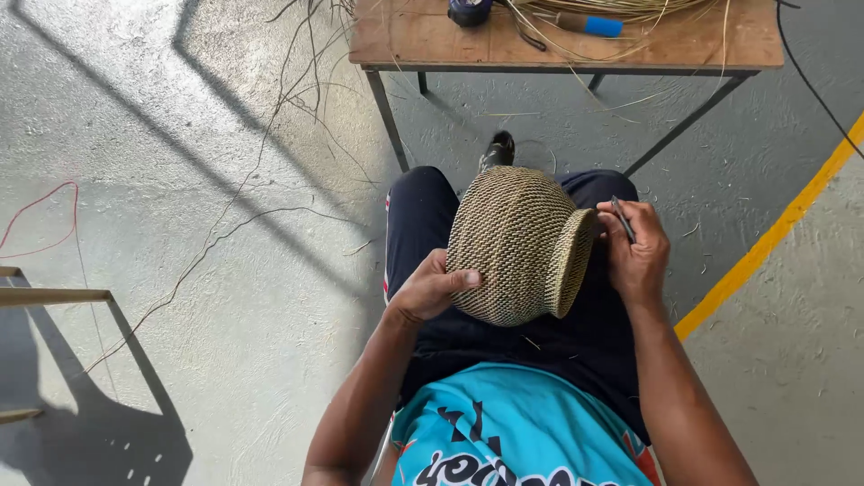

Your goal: The recorder is weaving or repairing a basket or hat using natural fibers and a hook needle.

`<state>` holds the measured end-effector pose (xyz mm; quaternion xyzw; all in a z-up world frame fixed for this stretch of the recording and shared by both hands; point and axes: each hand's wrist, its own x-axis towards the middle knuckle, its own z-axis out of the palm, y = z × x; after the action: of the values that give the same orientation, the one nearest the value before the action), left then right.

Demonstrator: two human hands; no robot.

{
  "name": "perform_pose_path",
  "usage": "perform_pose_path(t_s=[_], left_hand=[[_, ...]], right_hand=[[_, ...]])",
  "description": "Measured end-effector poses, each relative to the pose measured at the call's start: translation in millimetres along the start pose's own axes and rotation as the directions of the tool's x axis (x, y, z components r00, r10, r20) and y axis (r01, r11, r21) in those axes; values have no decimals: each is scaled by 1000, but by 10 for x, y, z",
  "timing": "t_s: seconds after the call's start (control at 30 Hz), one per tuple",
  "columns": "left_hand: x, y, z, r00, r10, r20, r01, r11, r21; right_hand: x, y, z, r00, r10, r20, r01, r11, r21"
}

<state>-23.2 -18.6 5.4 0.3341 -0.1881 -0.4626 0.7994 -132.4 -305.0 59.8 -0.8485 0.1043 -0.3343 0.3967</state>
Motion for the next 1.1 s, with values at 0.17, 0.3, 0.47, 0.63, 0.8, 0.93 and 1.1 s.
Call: perform_pose_path(t_s=[0.17,0.3,0.47,0.63,0.8,0.93,1.1], left_hand=[[135,10,177,997,61,-37,-62,998,-4],[103,-94,314,995,63,-72,-59,997,48],[155,-169,505,993,89,-80,-79,989,124],[78,-106,783,982,16,-187,28,972,232],[78,-215,736,977,76,-197,-29,972,233],[75,-237,772,978,86,-189,-42,974,223],[55,-293,771,978,97,-184,-54,973,224]], right_hand=[[-100,12,-248,966,240,-97,-211,948,240],[-526,-174,-429,952,282,117,-302,813,498],[-900,-658,-403,880,319,352,-443,820,364],[-947,-836,-247,788,312,531,-547,751,370],[-836,-676,-59,702,345,623,-676,596,433],[-867,-653,-30,711,333,619,-689,506,518],[-871,-668,-22,709,320,628,-689,500,524]])
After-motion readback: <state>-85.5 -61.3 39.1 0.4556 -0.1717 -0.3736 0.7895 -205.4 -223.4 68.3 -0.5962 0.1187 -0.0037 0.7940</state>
